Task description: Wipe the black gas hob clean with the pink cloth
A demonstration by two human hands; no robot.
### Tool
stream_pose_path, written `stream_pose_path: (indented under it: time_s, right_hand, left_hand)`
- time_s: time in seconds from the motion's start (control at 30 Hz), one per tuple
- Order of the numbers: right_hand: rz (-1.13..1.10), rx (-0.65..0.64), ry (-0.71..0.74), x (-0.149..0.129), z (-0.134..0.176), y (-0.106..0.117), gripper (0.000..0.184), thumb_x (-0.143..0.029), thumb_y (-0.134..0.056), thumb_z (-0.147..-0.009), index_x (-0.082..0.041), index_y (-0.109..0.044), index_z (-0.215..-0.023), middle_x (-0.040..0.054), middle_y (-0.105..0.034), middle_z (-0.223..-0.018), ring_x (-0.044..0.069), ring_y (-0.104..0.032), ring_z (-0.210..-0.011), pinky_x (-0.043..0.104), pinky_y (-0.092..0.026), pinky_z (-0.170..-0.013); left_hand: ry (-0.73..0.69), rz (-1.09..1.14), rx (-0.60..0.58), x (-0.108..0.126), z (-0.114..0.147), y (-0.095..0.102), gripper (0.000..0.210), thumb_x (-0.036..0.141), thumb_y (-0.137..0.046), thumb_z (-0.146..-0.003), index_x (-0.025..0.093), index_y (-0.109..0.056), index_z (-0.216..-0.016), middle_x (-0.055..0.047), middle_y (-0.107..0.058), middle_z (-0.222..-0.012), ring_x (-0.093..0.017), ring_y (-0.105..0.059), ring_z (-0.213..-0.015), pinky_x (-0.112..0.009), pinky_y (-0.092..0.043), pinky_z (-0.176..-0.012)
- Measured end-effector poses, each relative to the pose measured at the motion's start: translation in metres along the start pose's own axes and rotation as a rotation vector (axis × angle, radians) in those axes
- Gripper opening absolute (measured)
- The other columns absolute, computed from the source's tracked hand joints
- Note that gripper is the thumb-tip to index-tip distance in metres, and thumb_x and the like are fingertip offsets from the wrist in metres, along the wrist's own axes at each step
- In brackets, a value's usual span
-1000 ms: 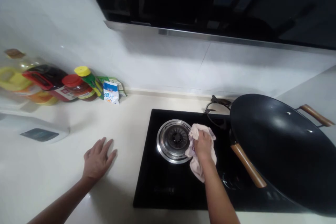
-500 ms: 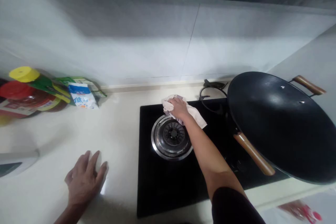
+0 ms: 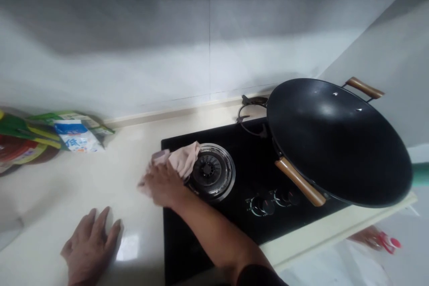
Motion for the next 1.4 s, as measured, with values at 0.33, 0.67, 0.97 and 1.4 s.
stream_pose_path:
  time_s: [0.33, 0.67, 0.97, 1.4]
  right_hand:
    - [-0.132, 0.111, 0.186, -0.053, 0.124, -0.033, 0.021, -0.034, -0.068, -0.098, -0.020, -0.067, -0.114, 0.0086, -0.069, -0.120, 0.027, -0.056, -0.115, 0.044, -0.050, -0.106]
    - [0.041, 0.503, -0.052, 0.012, 0.267, -0.055, 0.023, -0.027, -0.053, -0.103, -0.029, -0.072, -0.116, 0.0062, -0.075, -0.118, 0.027, -0.064, -0.121, 0.043, -0.047, -0.109]
    - [0.188, 0.297, -0.163, 0.043, 0.312, -0.054, 0.043, -0.046, -0.063, -0.096, -0.026, -0.073, -0.132, 0.0111, -0.074, -0.135, 0.035, -0.067, -0.124, 0.046, -0.049, -0.099]
    - [0.121, 0.243, -0.320, 0.039, 0.322, -0.069, 0.045, -0.030, -0.061, -0.092, -0.033, -0.070, -0.136, 0.0101, -0.074, -0.136, 0.041, -0.066, -0.134, 0.060, -0.051, -0.111]
  left_hand:
    - [-0.033, -0.013, 0.022, -0.004, 0.000, -0.003, 0.065, 0.057, -0.038, -0.104, 0.019, -0.058, -0.153, -0.025, -0.046, -0.169, -0.043, -0.041, -0.158, -0.070, -0.036, -0.122]
    - [-0.034, -0.011, 0.070, 0.008, 0.009, 0.001, 0.060, 0.052, -0.040, -0.105, 0.017, -0.064, -0.147, -0.025, -0.051, -0.165, -0.042, -0.045, -0.155, -0.065, -0.036, -0.119]
    - [-0.041, 0.025, 0.099, 0.006, 0.014, -0.001, 0.057, 0.052, -0.046, -0.104, 0.021, -0.062, -0.149, -0.021, -0.051, -0.166, -0.039, -0.043, -0.157, -0.060, -0.031, -0.123]
    - [0.012, 0.041, 0.007, 0.005, 0.015, -0.005, 0.062, 0.057, -0.042, -0.103, 0.023, -0.058, -0.152, -0.019, -0.046, -0.170, -0.041, -0.036, -0.161, -0.060, -0.025, -0.127]
Point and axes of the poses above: each hand's wrist, its own z-axis away from the middle knuckle, its own y-axis out of the back of the hand, x = y × z, the point moved 5 cm from there along -z, towards the middle knuckle
